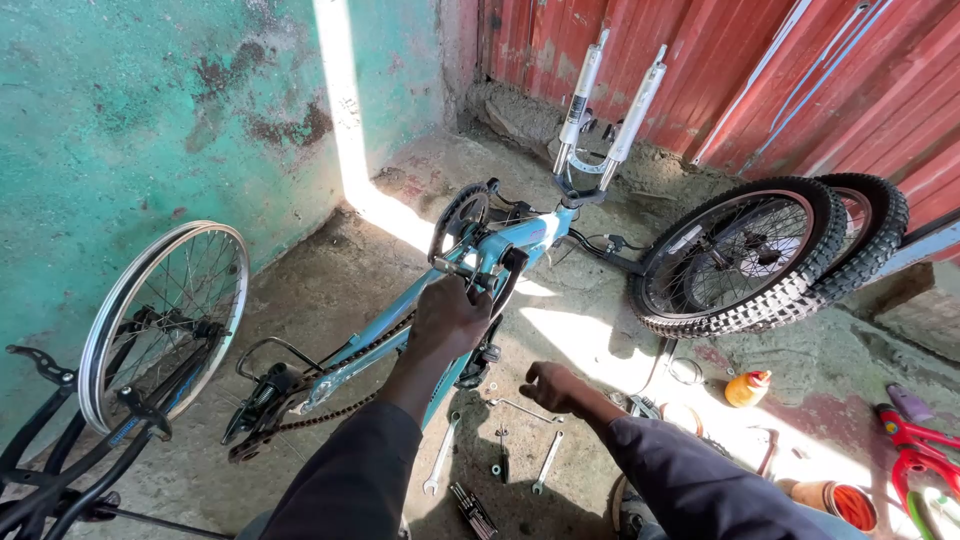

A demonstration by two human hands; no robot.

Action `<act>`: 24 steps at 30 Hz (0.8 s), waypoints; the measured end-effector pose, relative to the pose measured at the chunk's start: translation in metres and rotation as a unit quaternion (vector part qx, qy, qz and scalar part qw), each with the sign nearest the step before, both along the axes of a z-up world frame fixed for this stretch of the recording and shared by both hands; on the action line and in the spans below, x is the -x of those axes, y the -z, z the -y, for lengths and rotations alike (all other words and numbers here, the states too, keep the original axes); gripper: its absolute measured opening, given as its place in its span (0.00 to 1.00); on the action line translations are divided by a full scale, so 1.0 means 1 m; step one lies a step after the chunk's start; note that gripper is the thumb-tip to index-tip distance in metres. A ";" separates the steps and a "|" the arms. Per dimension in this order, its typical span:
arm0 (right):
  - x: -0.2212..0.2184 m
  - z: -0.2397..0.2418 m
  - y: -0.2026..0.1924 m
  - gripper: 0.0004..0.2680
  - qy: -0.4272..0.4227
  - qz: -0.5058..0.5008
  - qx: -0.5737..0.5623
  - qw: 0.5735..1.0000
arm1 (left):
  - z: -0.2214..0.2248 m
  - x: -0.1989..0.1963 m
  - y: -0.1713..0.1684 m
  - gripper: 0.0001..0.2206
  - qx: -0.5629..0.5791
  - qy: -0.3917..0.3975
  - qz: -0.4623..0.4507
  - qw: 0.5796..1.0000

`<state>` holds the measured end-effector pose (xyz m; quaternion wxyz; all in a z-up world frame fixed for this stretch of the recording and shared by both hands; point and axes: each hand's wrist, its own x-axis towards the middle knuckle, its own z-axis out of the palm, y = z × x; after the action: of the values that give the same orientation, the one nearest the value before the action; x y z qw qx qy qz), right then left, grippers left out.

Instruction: The person is performing maintenance on a bicycle, specifically disassembling and adjusting the bottom bracket and crankset using wrenches.

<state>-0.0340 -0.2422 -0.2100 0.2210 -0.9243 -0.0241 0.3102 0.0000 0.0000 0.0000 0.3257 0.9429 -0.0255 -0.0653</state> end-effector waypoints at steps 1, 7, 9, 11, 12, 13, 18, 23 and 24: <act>0.000 -0.002 -0.027 0.17 0.000 -0.001 -0.001 1.000 | 0.000 -0.001 -0.001 0.20 -0.001 0.000 -0.001 1.000; -0.017 -0.032 -0.206 0.11 0.209 0.266 -0.342 0.877 | 0.013 0.019 -0.042 0.16 0.130 -0.039 0.164 0.977; -0.001 -0.047 -0.275 0.17 0.217 0.279 -0.457 0.816 | 0.022 0.034 -0.067 0.17 0.180 0.002 0.184 0.966; 0.016 -0.052 -0.304 0.17 0.203 0.261 -0.460 0.824 | 0.026 0.035 -0.069 0.17 0.198 0.022 0.189 0.962; 0.025 -0.055 -0.318 0.18 0.190 0.241 -0.464 0.831 | 0.029 0.035 -0.069 0.18 0.213 0.043 0.191 0.957; 0.029 -0.055 -0.319 0.18 0.189 0.242 -0.464 0.831 | 0.033 0.043 -0.077 0.18 0.214 0.043 0.193 0.957; 0.039 -0.068 -0.333 0.12 0.345 0.147 -0.546 0.749 | 0.047 0.066 -0.088 0.11 0.317 0.054 0.240 0.916; 0.069 -0.085 -0.353 0.30 0.416 0.028 -0.583 0.697 | 0.052 0.072 -0.069 0.15 0.166 0.107 0.207 0.958; 0.073 -0.089 -0.351 0.31 0.433 0.030 -0.588 0.682 | 0.052 0.076 -0.071 0.20 0.100 0.155 0.185 0.965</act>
<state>-0.1066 -0.1535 0.1415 0.8281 -0.5204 0.1950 0.0740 -0.0764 -0.0523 0.0713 0.3939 0.8855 -0.2382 0.0638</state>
